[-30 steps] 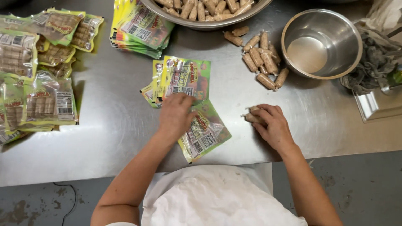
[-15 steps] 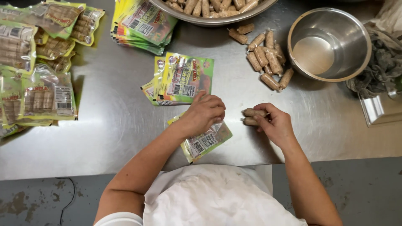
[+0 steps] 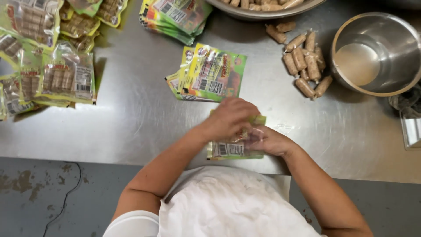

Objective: Packaging small sausage-like snacks into plastic bags on a production line.

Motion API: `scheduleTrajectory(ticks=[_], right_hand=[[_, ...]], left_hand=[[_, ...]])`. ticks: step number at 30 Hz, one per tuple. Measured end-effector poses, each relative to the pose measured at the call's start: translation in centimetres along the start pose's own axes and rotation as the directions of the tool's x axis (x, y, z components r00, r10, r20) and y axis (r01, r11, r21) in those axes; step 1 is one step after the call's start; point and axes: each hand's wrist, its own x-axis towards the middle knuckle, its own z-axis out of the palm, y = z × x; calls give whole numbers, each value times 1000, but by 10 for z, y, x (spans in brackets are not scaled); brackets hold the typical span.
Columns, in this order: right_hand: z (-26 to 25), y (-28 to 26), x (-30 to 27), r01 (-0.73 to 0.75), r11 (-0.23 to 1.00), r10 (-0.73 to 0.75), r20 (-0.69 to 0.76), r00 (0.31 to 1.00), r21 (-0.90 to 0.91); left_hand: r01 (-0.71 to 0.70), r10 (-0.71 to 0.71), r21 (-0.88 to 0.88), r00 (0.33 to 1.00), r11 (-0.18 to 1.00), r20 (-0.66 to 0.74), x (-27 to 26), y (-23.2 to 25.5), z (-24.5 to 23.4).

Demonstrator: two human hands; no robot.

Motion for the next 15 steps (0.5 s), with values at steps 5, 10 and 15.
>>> scheduleTrajectory(ticks=[5,10,15], right_hand=[[3,-7,-1,95,702,-206,-74,976,-706],[56,-93,-7,-12,550,39,11,999,-835],[-32,-61,-33,193,719,-72,204,976,-668]], left_hand=[[280,-358,281,890,918,281,-16,-17,-41],[406,-429,139,866,903,257,-25,-22,-30],[510,-525,134,790,850,318,-30,-18,-44]])
